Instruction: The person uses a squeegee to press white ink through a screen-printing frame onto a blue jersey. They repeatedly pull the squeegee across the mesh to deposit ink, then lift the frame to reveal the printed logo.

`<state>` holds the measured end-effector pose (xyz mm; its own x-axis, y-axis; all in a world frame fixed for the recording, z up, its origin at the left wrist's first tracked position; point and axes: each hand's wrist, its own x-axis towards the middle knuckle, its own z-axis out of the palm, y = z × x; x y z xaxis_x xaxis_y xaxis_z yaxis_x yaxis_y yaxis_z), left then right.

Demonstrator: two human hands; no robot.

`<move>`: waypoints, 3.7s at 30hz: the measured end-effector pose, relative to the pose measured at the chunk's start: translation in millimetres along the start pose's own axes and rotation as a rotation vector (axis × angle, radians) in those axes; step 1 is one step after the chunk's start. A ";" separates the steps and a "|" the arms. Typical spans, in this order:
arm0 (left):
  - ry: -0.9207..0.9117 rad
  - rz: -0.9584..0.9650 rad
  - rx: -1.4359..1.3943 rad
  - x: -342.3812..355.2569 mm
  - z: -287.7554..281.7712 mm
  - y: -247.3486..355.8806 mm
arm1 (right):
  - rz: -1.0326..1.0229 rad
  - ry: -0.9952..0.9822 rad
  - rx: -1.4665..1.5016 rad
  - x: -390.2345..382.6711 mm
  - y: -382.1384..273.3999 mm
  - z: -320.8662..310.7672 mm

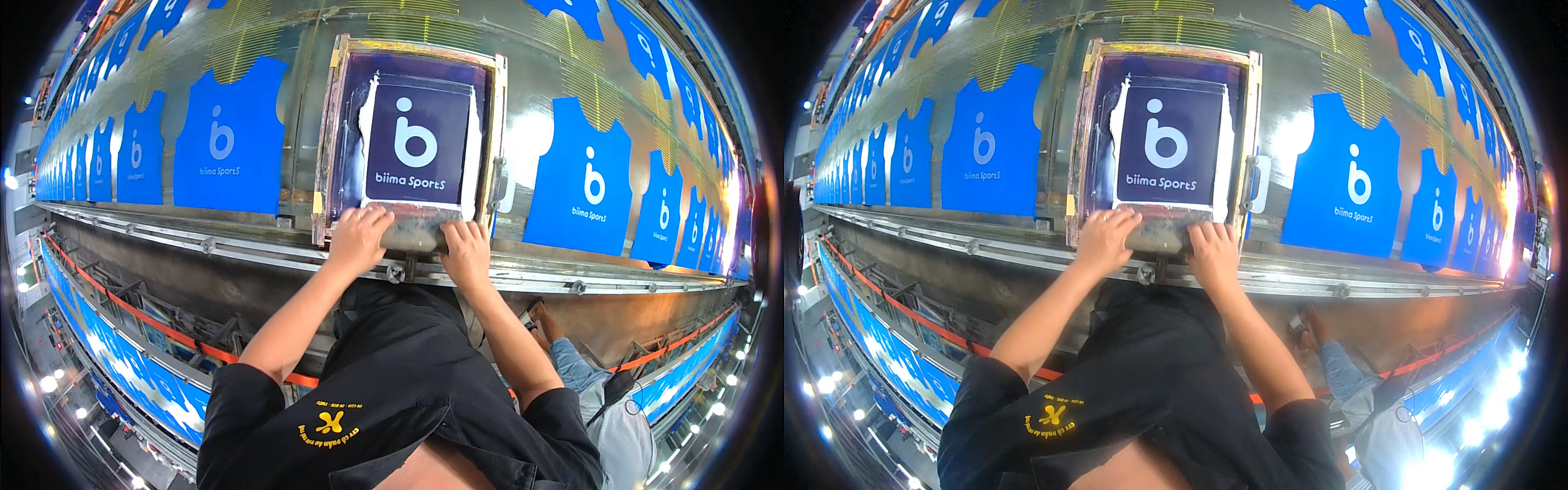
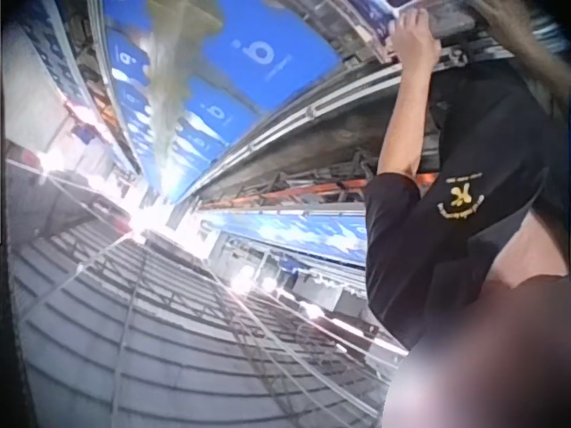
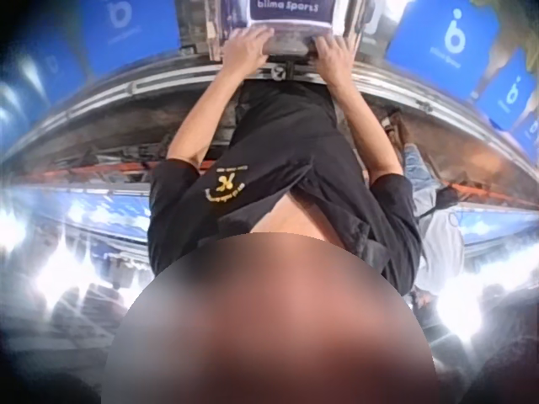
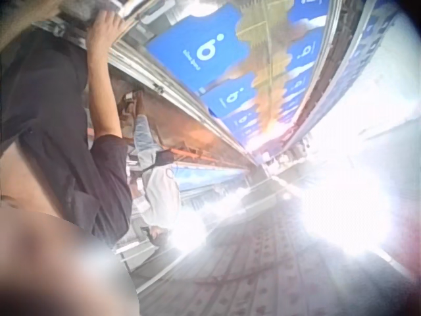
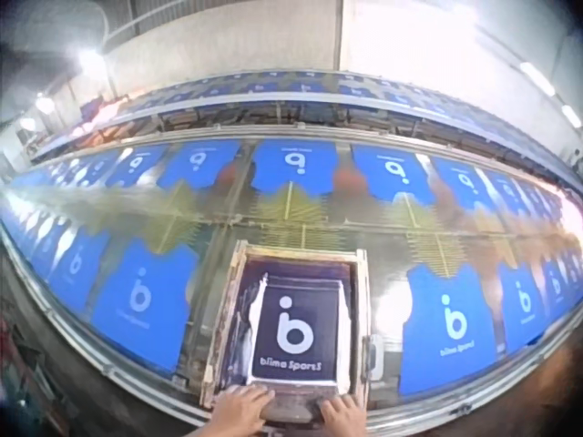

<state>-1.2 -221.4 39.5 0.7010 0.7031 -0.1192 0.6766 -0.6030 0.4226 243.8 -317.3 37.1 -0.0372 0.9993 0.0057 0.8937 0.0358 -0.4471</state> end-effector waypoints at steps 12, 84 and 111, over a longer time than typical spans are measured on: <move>-0.388 -0.019 -0.034 123.5 -84.6 -34.0 | -0.040 -0.086 -0.039 109.9 31.0 -57.9; -0.114 0.142 -0.009 285.6 -112.5 -109.0 | 1.041 0.194 0.783 88.2 138.3 -14.6; -0.034 0.082 -0.258 -24.2 -8.3 0.9 | 0.786 0.609 0.811 76.7 104.6 -44.1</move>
<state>-19.5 -235.9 50.2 0.7613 0.6402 -0.1029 0.5402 -0.5385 0.6467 354.2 -236.4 30.2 0.7754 0.6003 -0.1960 0.0480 -0.3655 -0.9296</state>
